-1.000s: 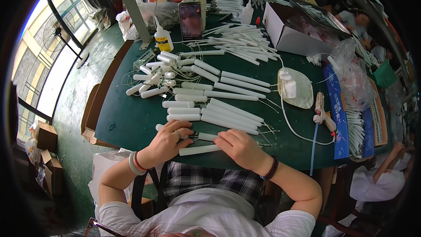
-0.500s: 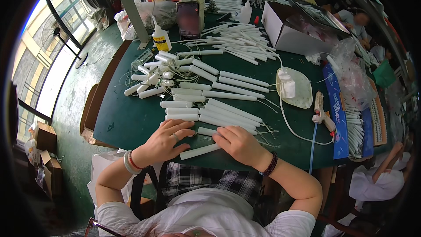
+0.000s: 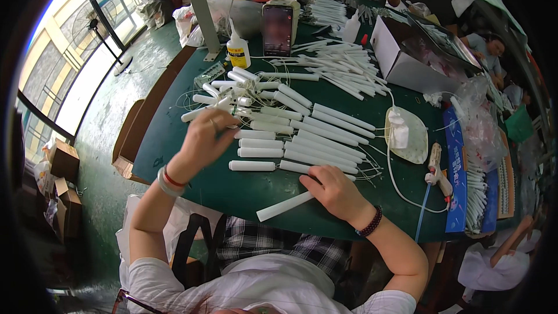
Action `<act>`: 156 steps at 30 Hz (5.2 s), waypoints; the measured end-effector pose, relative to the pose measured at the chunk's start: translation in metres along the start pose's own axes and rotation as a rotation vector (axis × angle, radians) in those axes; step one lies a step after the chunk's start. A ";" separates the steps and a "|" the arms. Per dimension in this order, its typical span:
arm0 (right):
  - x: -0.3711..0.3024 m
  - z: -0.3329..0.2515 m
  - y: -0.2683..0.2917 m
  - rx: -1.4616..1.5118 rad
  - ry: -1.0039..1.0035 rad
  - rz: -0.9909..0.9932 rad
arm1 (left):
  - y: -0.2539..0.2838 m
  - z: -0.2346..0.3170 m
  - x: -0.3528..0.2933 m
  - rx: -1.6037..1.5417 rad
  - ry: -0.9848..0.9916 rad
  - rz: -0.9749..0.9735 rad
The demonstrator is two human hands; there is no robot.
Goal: Threading plastic tube components onto wires at a production workbench.
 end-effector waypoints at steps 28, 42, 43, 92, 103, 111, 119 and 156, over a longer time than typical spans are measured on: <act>-0.003 -0.003 -0.004 0.178 -0.082 -0.027 | 0.027 -0.077 0.000 -0.279 0.454 -0.083; 0.003 -0.010 -0.002 0.200 -0.087 -0.036 | 0.033 -0.066 -0.021 -0.450 0.380 0.583; 0.002 -0.009 -0.003 0.193 -0.083 -0.033 | 0.033 -0.065 -0.020 -0.449 0.381 0.584; -0.040 -0.003 0.043 0.121 -0.292 -0.008 | -0.002 0.049 -0.068 0.243 -0.578 -0.282; -0.062 0.001 0.041 0.138 -0.360 0.026 | 0.008 0.036 -0.077 0.174 -0.707 -0.411; -0.059 0.011 0.035 0.299 -0.469 0.013 | 0.011 0.032 -0.077 0.231 -0.658 -0.402; -0.055 0.015 0.032 0.542 -0.620 0.065 | -0.017 0.091 -0.053 0.111 -0.419 -0.126; -0.031 -0.016 0.005 0.047 -0.227 -0.068 | -0.005 0.068 -0.062 0.038 -0.079 -0.503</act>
Point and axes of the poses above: each hand's wrist, its own x-axis towards the middle knuckle, its own y-axis out of the back of the hand, z = x × y, the point moved 3 cm from there along x, towards the middle knuckle, and after that the axes turned 10 degrees about x, right-handed, at the moved point
